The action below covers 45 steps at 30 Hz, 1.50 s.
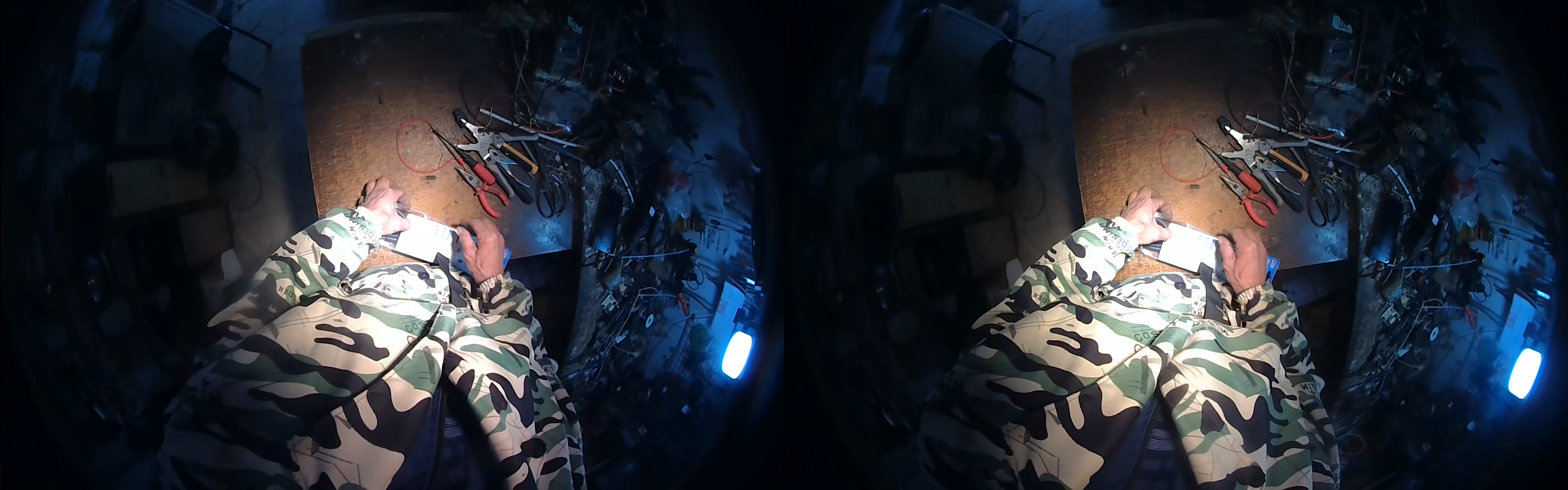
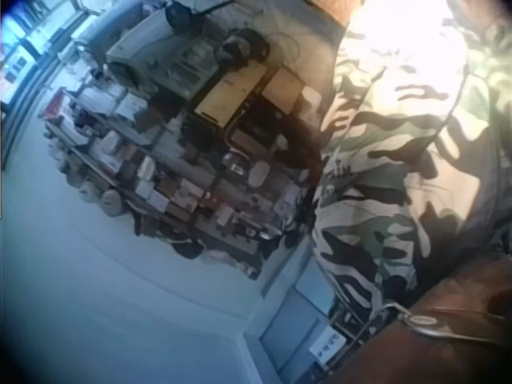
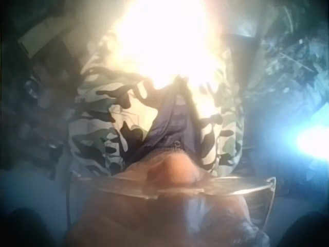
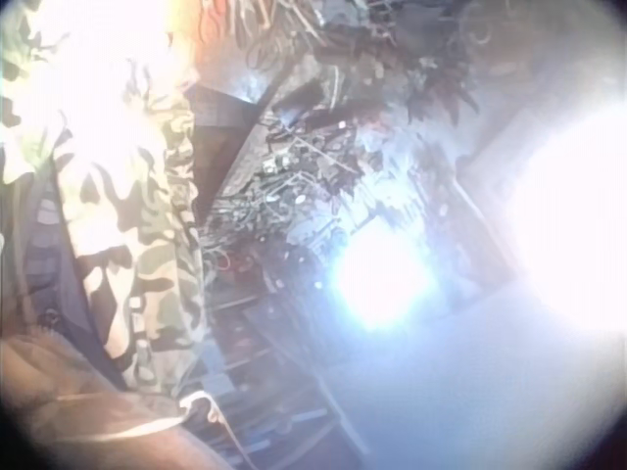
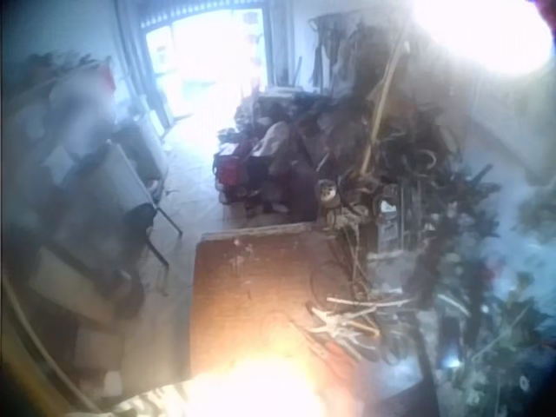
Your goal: The person attaches a white connector to a black electrical cord, coils the cord, and places it into a plastic packaging box. They then close the box and hold it up.
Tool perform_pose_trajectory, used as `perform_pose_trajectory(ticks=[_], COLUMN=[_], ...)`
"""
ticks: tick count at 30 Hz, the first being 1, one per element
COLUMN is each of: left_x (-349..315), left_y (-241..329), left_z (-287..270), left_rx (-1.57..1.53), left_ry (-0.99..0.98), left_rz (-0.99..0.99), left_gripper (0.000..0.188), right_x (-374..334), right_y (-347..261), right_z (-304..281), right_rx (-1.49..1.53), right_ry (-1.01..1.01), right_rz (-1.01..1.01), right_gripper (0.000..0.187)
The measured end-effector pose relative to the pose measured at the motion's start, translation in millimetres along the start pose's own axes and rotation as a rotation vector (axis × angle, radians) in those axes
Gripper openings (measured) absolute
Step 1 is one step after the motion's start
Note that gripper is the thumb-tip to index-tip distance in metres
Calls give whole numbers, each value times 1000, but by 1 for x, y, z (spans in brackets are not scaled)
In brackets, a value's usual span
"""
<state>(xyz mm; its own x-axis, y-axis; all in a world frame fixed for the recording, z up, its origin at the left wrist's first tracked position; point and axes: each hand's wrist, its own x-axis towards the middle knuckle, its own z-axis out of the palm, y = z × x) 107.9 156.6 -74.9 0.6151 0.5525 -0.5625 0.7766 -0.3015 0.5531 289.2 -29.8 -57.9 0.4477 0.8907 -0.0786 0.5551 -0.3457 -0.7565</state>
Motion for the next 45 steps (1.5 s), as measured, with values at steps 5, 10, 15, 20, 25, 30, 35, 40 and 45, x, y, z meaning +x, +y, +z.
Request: perform_pose_trajectory(ticks=[5,10,15,20,25,30,35,40,45], left_x=[-4,-6,-15,-18,-22,-29,-18,9,12], left_y=[-7,-8,10,16,14,11,16,31,29], left_z=[9,11,-3,-7,-5,-4,-3,11,13], left_rx=[-35,-54,19,33,9,37,140,116,73], left_ry=[47,54,-33,-33,-5,41,-99,-293,-313], left_rz=[34,48,-81,-103,-72,90,229,240,329], left_gripper=[41,41,43,41,42,46,50,39,36], right_x=[49,65,70,66,58,22,-33,-50,-29], right_y=[-7,26,22,25,10,9,40,52,27], right_z=[35,60,62,66,45,-5,-38,-27,-13], right_rx=[75,142,55,71,227,-52,-245,-385,-182], right_ry=[-472,-591,-640,-599,-580,-204,25,-21,-89], right_rz=[134,135,81,68,158,-35,207,58,-51], right_gripper=[28,29,32,32,30,39,64,69,48])
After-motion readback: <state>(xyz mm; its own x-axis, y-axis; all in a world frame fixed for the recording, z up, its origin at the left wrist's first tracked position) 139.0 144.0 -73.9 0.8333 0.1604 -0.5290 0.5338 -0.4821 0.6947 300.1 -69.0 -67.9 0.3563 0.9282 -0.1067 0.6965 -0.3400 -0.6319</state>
